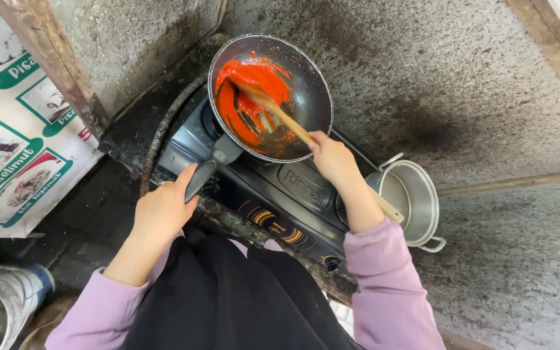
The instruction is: The person stirs a red sauce in a pan on a stove using a wooden spoon and turns a burner knob.
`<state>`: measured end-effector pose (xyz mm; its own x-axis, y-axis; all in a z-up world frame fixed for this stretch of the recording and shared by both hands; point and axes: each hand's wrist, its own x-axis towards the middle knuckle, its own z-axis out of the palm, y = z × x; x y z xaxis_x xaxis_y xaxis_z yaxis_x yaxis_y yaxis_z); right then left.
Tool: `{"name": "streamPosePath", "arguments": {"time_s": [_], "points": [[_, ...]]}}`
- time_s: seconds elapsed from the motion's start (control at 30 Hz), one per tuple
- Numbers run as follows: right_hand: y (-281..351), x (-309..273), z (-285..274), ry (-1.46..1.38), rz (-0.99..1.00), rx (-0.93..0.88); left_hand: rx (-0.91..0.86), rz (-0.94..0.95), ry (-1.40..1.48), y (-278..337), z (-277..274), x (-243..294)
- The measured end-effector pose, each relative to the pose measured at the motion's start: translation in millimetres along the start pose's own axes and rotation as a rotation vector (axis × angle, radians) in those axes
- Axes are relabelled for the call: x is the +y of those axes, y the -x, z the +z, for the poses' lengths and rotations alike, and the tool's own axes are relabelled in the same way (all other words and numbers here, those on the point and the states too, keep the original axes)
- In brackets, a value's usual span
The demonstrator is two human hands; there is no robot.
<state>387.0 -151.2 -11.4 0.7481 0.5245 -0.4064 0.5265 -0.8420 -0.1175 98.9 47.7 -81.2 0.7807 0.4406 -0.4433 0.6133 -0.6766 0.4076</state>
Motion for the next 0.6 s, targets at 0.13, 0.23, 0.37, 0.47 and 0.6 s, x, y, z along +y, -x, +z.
{"name": "streamPosePath", "arguments": {"time_s": [0.13,0.23,0.37,0.47,0.6], "points": [[6,10,-2,0.075,0.044,0.053,-0.005,-0.005,-0.006,0,-2,1],[58,-3,-44,0.125,0.043,-0.042,-0.017,-0.011,0.002,-1,-3,0],[54,28,-55,0.284,0.122,-0.008,-0.027,-0.015,0.024,0,-7,2],[13,21,-19,0.134,0.115,0.078,-0.032,-0.019,0.007,0,-8,2],[53,-4,-46,0.07,0.07,-0.027,-0.04,-0.017,-0.012,-3,-6,1]]}}
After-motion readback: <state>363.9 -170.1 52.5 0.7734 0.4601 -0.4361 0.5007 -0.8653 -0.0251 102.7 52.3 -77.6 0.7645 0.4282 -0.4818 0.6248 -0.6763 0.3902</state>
